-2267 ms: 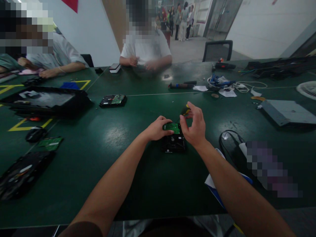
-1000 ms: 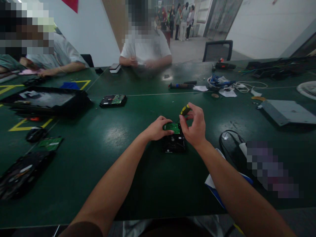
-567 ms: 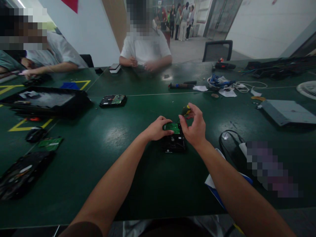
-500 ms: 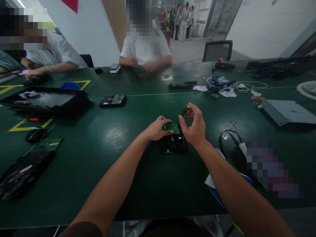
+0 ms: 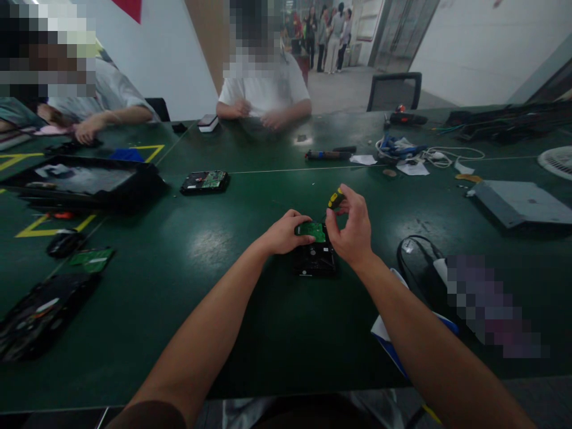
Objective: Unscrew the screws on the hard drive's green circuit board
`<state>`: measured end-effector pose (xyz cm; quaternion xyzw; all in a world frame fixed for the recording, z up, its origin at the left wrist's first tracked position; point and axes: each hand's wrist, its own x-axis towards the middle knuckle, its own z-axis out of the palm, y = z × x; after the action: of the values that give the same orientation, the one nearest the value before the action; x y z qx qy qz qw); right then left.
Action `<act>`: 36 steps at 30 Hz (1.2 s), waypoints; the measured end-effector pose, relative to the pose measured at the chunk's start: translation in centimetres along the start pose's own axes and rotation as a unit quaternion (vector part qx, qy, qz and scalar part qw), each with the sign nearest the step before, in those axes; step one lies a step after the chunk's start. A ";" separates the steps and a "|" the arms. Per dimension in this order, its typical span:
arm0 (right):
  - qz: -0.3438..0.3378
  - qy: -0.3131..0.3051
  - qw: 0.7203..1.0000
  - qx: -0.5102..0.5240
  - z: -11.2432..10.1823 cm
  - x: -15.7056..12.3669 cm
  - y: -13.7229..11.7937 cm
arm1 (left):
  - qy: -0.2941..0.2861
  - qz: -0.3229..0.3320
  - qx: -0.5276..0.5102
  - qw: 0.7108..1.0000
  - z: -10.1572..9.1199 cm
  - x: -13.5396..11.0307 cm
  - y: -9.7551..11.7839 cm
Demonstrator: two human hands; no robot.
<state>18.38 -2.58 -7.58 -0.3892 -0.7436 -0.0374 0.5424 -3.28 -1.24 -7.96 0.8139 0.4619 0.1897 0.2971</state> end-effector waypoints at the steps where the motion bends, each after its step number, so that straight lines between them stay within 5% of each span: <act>1: 0.003 0.005 1.000 -0.003 0.0 0.0 0.0 | 0.000 -0.002 0.000 1.000 0.0 0.0 0.0; 36: -0.002 0.033 0.999 0.001 0.1 0.0 0.0 | 0.002 0.002 0.004 1.000 0.1 0.1 -0.3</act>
<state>18.35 -2.51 -7.58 -0.3855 -0.7263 -0.0500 0.5668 -3.33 -1.06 -8.23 0.8156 0.4616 0.1900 0.2926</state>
